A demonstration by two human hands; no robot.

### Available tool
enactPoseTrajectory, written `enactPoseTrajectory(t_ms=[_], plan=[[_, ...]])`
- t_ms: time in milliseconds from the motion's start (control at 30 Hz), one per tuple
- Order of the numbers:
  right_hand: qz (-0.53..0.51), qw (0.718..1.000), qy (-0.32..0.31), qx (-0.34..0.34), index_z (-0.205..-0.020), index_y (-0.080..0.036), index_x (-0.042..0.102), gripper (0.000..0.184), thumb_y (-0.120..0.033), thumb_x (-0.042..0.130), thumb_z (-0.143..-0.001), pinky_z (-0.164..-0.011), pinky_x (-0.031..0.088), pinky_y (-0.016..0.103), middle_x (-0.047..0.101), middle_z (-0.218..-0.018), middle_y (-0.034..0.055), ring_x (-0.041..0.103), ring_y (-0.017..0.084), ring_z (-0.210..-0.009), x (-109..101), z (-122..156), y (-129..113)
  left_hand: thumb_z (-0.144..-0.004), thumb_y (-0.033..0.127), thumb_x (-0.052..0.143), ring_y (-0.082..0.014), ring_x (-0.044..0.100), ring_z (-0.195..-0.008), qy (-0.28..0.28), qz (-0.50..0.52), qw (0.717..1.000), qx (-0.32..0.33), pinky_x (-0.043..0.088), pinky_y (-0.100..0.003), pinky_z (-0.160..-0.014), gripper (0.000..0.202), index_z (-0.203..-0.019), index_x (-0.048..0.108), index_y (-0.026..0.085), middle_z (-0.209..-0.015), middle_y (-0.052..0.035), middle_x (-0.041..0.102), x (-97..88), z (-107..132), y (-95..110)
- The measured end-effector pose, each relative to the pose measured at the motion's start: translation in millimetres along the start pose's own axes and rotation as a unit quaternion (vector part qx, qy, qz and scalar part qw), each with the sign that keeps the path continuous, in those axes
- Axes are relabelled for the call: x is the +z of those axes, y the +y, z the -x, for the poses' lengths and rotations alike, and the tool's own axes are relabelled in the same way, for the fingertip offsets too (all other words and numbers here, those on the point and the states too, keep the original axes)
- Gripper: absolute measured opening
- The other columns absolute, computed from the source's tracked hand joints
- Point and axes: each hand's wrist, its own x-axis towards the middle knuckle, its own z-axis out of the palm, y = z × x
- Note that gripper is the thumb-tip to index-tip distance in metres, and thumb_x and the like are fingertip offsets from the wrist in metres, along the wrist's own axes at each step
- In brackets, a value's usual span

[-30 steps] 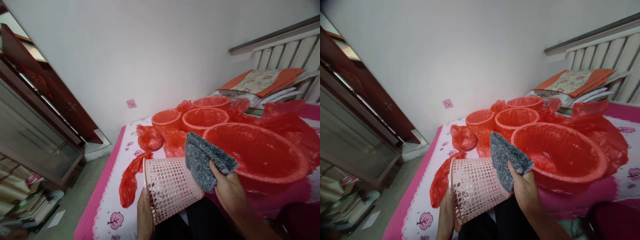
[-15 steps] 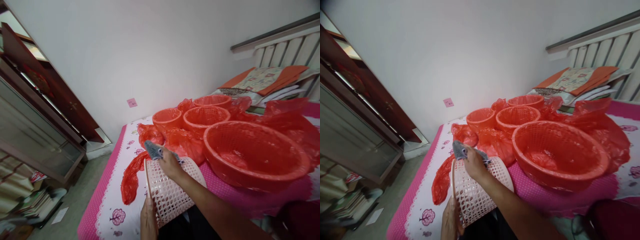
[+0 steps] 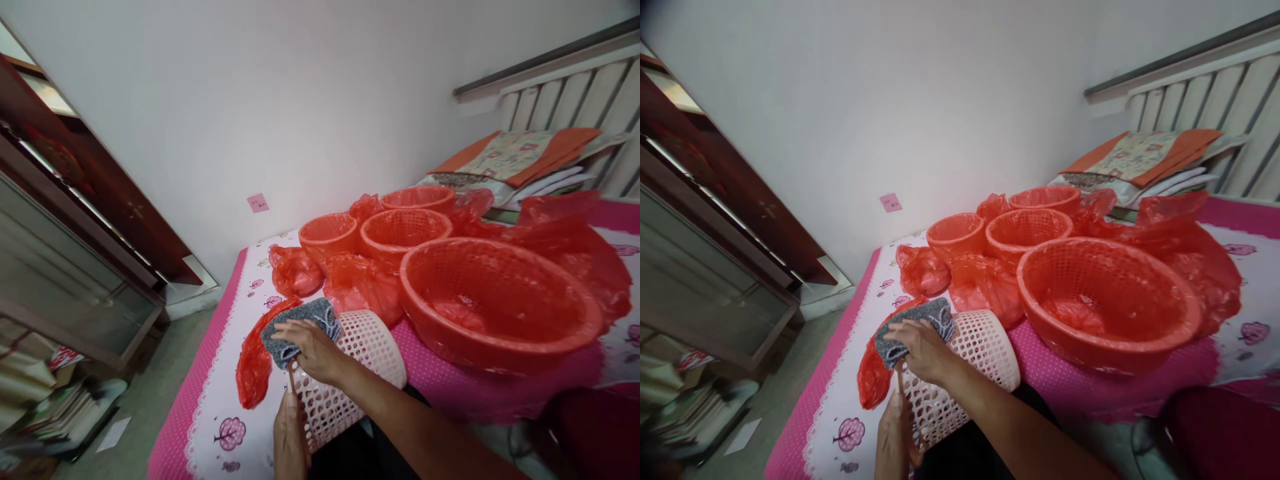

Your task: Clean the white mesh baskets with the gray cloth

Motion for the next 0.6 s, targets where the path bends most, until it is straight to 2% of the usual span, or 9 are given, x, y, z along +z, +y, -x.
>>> enactPoseTrajectory(t_ms=[167, 333, 500, 600], plan=[[0.024, 0.999, -0.039, -0.007, -0.156, -0.029, 0.060, 0.071, -0.004, 0.051, -0.091, -0.131, 0.028, 0.057, 0.052, -0.169, 0.0070, 0.044, 0.026, -0.159, -3, 8, 2, -0.085, 0.061, 0.068, -0.0392, 0.059, -0.145, 0.002, -0.003, 1.000, -0.012, 0.046, -0.047, -0.124, 0.065, -0.135, 0.077, 0.020, -0.131, -0.0151, 0.080, -4.6, -3, -9], [0.034, 0.998, -0.037, -0.029, -0.160, -0.026, 0.055, 0.072, -0.005, 0.053, -0.091, -0.132, 0.024, 0.057, 0.048, -0.172, 0.0102, 0.042, 0.023, -0.160, -3, 15, 9, -0.084, 0.068, 0.070, -0.0412, 0.063, -0.141, 0.002, 0.019, 1.000, -0.021, 0.044, -0.051, -0.126, 0.063, -0.121, 0.082, 0.018, -0.139, -0.0189, 0.077, -2.3, -8, -13], [0.030, 0.997, -0.022, -0.061, -0.160, -0.025, 0.054, 0.065, -0.011, 0.054, -0.097, -0.133, 0.023, 0.053, 0.047, -0.173, 0.0113, 0.042, 0.021, -0.160, 0, 26, 12, -0.087, 0.078, 0.064, -0.0384, 0.064, -0.141, -0.019, 0.050, 0.998, -0.012, 0.047, -0.053, -0.123, 0.075, -0.129, 0.079, 0.017, -0.143, -0.0173, 0.075, 7.2, -5, 6], [0.039, 0.996, -0.013, -0.080, -0.160, -0.022, 0.055, 0.064, -0.011, 0.052, -0.097, -0.134, 0.021, 0.051, 0.045, -0.173, 0.0130, 0.040, 0.021, -0.161, 4, 34, 13, -0.087, 0.080, 0.064, -0.0388, 0.065, -0.138, -0.032, 0.027, 0.999, 0.013, 0.049, -0.053, -0.121, 0.077, -0.129, 0.079, 0.017, -0.143, -0.0180, 0.075, 8.3, -2, 19]])
